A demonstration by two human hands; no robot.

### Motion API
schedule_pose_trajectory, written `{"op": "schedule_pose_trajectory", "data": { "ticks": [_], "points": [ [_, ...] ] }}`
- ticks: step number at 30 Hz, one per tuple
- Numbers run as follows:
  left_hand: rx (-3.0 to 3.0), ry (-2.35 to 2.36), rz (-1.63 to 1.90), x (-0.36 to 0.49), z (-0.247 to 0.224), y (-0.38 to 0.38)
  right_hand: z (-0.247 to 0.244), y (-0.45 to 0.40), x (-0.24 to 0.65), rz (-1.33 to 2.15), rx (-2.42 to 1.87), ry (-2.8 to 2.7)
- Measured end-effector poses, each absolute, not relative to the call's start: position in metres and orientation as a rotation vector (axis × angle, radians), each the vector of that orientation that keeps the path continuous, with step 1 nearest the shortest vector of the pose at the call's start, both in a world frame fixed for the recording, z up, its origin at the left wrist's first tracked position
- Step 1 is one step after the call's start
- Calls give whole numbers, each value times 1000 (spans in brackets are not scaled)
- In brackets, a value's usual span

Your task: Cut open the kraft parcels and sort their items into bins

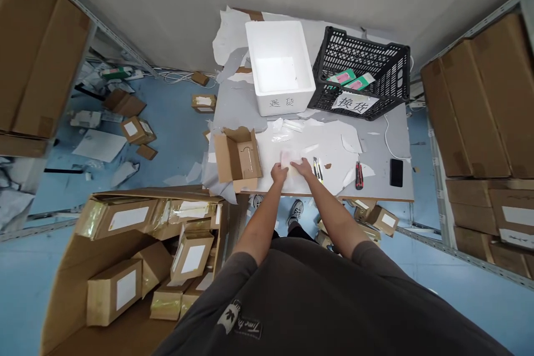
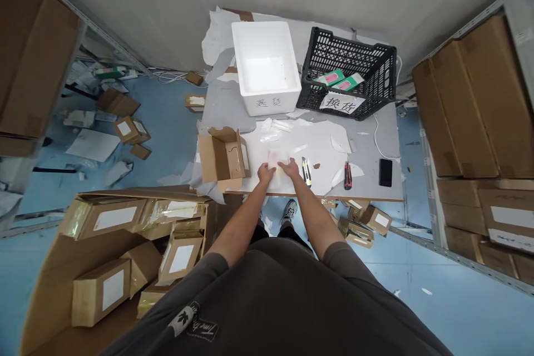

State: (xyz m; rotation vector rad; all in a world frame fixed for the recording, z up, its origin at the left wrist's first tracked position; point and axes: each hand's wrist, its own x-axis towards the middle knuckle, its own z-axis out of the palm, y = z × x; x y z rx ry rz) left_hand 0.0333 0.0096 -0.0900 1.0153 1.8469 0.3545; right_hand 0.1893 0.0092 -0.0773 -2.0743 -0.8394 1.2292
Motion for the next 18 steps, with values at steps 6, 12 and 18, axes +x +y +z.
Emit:
{"op": "schedule_pose_trajectory", "data": {
  "ticks": [6,12,18],
  "points": [
    [1341,1752,590,26,-65,5,-57,3,164,1264,-1855,-824],
    [1678,1480,561,28,-58,-17,-63,6,141,1503,-1555,-443],
    [1413,1747,539,-2,-90,-23,-89,-2,177,1676,-1642,-228]
  ]
}}
